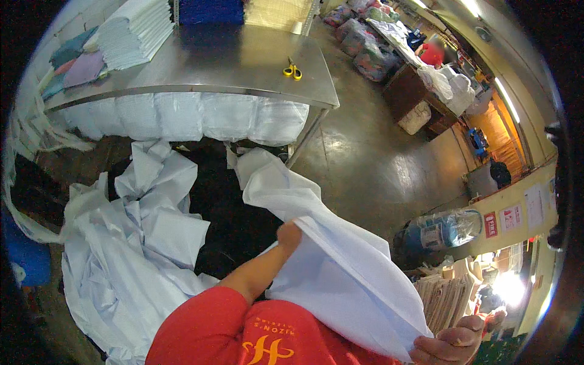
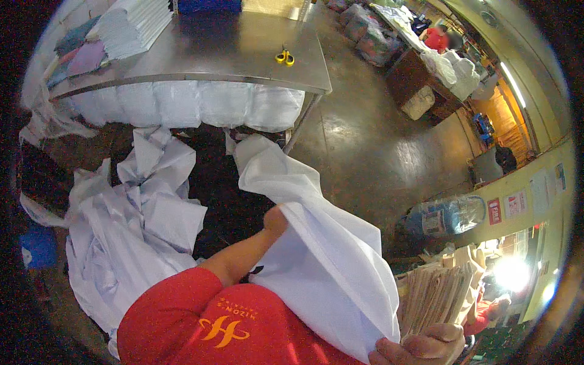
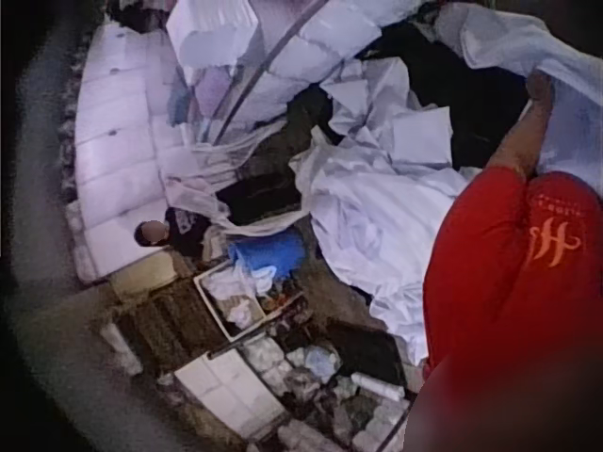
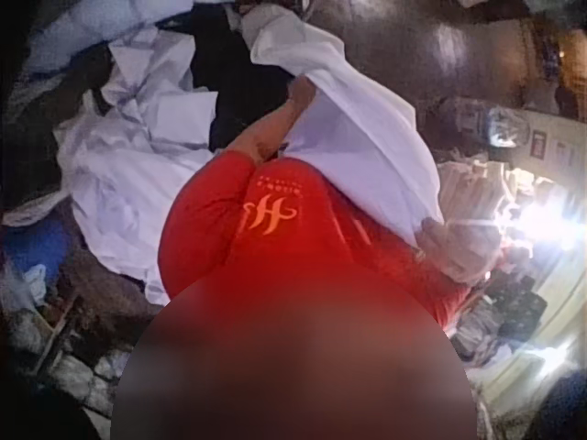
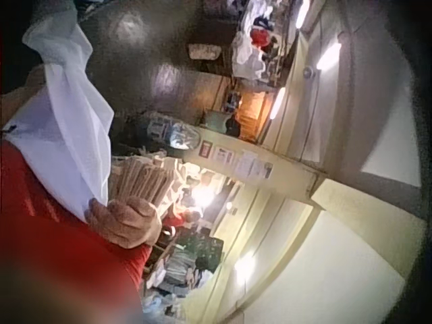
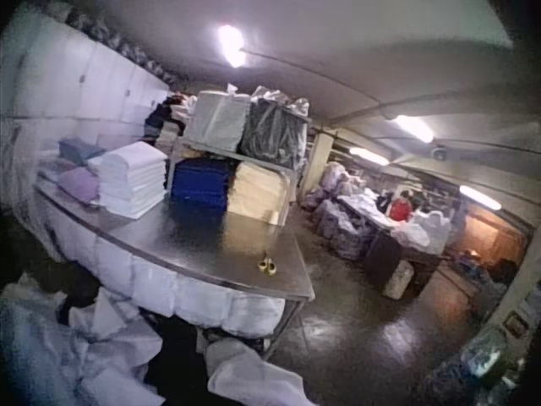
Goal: The person uses yellow-handled scissors to cut a large white fabric sheet on a metal table, then folds the cut piece and places it on a pile. The person repeats the cutting and folding process with additional fabric pieces.
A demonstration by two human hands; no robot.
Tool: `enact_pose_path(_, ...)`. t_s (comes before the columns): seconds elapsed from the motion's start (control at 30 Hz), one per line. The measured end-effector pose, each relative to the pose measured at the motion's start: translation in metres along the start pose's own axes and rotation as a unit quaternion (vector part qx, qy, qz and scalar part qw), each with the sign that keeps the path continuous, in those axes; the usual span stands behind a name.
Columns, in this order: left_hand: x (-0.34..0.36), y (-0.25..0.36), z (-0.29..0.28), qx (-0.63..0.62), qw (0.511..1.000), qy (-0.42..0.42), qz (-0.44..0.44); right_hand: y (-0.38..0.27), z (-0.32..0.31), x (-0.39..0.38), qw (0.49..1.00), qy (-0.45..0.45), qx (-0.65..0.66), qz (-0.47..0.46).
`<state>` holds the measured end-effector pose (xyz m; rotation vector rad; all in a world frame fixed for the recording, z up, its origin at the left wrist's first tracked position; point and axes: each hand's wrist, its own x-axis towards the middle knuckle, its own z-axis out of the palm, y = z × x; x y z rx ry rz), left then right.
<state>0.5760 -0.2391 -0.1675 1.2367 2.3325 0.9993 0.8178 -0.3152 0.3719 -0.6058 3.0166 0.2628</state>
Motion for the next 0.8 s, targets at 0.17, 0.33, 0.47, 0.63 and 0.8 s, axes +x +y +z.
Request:
enact_pose_path(0.17, 0.056, -0.121, -0.089, -0.053, 0.949, 0.267, -0.158, -0.004, 0.022, -0.001, 0.992, 0.077, 0.008, 0.1)
enact_pose_path(0.33, 0.074, -0.164, -0.303, -0.127, 0.838, 0.525, 0.077, -0.013, 0.045, -0.042, 0.959, 0.142, -0.121, 0.214)
enact_pose_path(0.47, 0.095, -0.088, -0.372, -0.042, 0.846, 0.526, 0.077, 0.021, 0.079, -0.113, 0.852, 0.135, -0.137, 0.487)
enact_pose_path(0.63, 0.106, -0.027, -0.332, 0.095, 0.938, 0.323, 0.082, 0.056, 0.112, -0.177, 0.8, 0.178, -0.224, 0.527)
enact_pose_path(0.8, 0.085, -0.035, -0.288, 0.151, 0.962, 0.226, 0.024, 0.06, 0.099, -0.203, 0.784, 0.094, -0.317, 0.526)
